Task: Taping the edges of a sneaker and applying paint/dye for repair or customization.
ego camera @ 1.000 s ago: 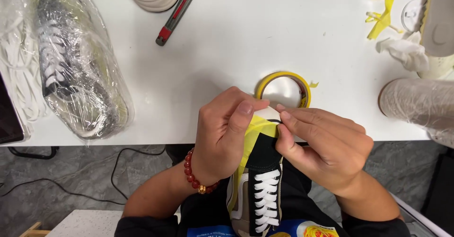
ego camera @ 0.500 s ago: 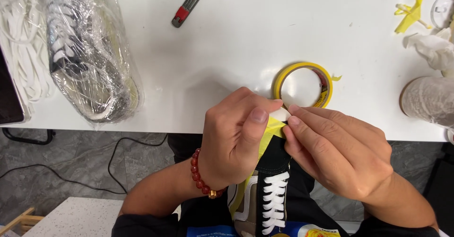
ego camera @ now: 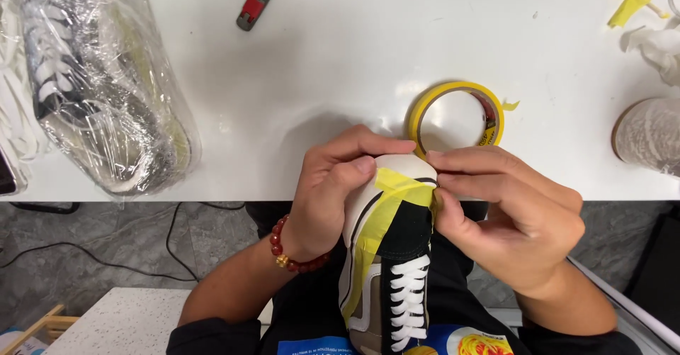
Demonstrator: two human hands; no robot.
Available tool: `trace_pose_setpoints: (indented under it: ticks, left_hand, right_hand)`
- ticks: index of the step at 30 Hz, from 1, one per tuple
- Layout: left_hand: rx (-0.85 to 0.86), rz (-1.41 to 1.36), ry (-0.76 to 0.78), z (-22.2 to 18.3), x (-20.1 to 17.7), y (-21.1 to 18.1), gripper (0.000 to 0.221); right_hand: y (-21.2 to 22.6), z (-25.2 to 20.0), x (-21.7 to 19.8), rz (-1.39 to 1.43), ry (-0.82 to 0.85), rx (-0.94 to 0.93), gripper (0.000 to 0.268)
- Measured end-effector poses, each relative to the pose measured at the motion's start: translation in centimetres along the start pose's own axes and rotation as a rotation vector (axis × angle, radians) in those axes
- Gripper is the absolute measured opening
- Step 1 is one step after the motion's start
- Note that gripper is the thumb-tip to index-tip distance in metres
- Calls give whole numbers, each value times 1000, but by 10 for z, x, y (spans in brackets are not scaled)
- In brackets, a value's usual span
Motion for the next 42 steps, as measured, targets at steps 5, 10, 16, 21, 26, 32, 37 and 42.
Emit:
trace_pose_setpoints:
  ticks: [5,10,16,21,26,32,37,42]
  left_hand:
    - [-20,-108,78,0,-4,15,36]
    - [85,-182,196,9,11,-2,32]
    - [49,-266,319,0,22,4,37]
    - [71,-120,307,-6,24,-9,32]
    - [84,-44,268,-9,23,-10,31]
    - [80,-70,260,-10,24,-8,29]
    - [80,-33,229,-8,22,-11,30]
    - [94,60,211,-8,20,-15,31]
  right_hand:
    - [-18,-22,1,72,-82,93,17]
    - [-23,-29,0,64,-122,90,16]
    - [-10,-16,-4,-24,-108,17,17]
    - [24,9,-2,-208,-43,-147,18]
    - [42,24,5,-255,125,-245,17]
    - [60,31,17,-392,354,-470,16]
    - [62,31,20,-378,407,-610,17]
    - [65,33,30,-430,554,-636,16]
Point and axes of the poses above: each hand's wrist, its own z-axis towards the middle knuckle, its own x-axis out of the palm, y = z × x, the point moved 9 cm from there along z, towards the middle knuckle, and after that the axes turned 12 degrees about z, right-handed, at the moved point
